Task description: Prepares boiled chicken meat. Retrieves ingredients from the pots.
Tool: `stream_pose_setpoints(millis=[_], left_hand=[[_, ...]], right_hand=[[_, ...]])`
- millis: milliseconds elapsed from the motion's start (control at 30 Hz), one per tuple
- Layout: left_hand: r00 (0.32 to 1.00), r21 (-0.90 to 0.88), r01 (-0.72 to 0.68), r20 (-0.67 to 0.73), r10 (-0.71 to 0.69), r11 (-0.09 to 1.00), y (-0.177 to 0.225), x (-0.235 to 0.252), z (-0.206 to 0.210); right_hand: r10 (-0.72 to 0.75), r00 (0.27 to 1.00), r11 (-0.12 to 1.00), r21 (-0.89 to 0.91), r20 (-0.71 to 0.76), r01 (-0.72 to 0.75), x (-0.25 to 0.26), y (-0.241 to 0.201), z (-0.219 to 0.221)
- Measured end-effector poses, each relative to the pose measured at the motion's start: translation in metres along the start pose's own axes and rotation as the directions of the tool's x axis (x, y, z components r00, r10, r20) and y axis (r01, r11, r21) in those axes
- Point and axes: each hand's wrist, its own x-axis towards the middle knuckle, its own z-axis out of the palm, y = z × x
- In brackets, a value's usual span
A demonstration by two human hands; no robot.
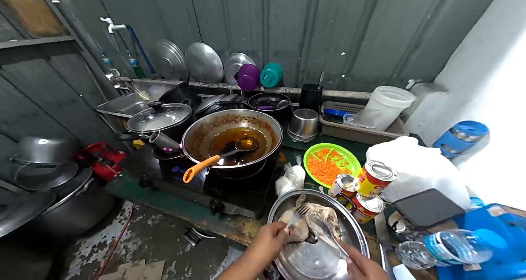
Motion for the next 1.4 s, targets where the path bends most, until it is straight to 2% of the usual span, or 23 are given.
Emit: stream_pose_setpoints(millis=[33,100,133,200,300,367,433,533,600,700,833,933,1067,1200,1400], left_hand=[[1.000,0.172,-0.008,0.019,0.005,0.985,0.007,0.009,-0.005],[0.995,0.496,0.017,0.079,-0.064,0.868,0.022,0.023,-0.011],[0.987,0.605,0.024,0.112,-0.114,0.796,0.025,0.027,-0.010],[0.971,0.707,0.019,0.156,-0.182,0.707,0.027,0.029,-0.003],[0.952,0.753,0.076,0.141,-0.273,0.654,0.029,0.030,0.000],[0.944,0.762,0.138,0.092,-0.317,0.632,0.033,0.033,-0.011],[0.955,0.749,0.144,0.065,-0.289,0.647,0.038,0.038,-0.018],[0.955,0.731,0.156,0.060,-0.291,0.664,0.056,0.049,-0.008],[0.951,0.742,0.166,0.055,-0.305,0.650,0.065,0.063,0.005],[0.964,0.766,0.089,0.094,-0.249,0.637,0.068,0.080,0.019],[0.956,0.798,-0.034,0.201,-0.212,0.602,0.082,0.074,0.025],[0.954,0.829,-0.048,0.204,-0.221,0.557,0.088,0.070,0.018],[0.971,0.844,-0.032,0.152,-0.182,0.535,0.091,0.080,0.000],[0.956,0.888,-0.087,0.202,-0.214,0.451,0.108,0.078,0.006],[0.948,0.917,-0.080,0.190,-0.254,0.390,0.121,0.082,0.019]], right_hand=[[0.031,1.000,0.992,-0.119,0.005,-0.030,0.010,-0.007,-0.003],[0.082,0.997,0.942,-0.329,0.013,-0.073,0.027,-0.020,-0.002],[0.109,0.994,0.913,-0.397,0.019,-0.092,0.032,-0.024,-0.001],[0.159,0.987,0.870,-0.476,0.031,-0.125,0.037,-0.028,0.006],[0.169,0.985,0.860,-0.483,-0.036,-0.165,0.038,-0.022,0.014],[0.140,0.989,0.893,-0.425,-0.055,-0.151,0.033,-0.022,0.012],[0.169,0.985,0.916,-0.371,0.018,-0.150,0.024,-0.023,0.004],[0.294,0.945,0.905,-0.357,0.139,-0.229,0.017,-0.013,0.008],[0.325,0.939,0.901,-0.338,0.113,-0.271,0.016,-0.007,0.015],[0.298,0.954,0.914,-0.285,-0.014,-0.290,0.016,-0.003,0.019],[0.367,0.918,0.882,-0.258,-0.149,-0.395,0.021,0.016,0.009],[0.400,0.911,0.844,-0.349,-0.099,-0.408,0.009,0.008,-0.010],[0.333,0.942,0.869,-0.377,-0.038,-0.322,-0.010,-0.013,-0.024],[0.335,0.937,0.858,-0.378,-0.099,-0.347,0.006,-0.026,-0.010],[0.424,0.905,0.815,-0.426,-0.027,-0.394,0.031,-0.022,0.020]])
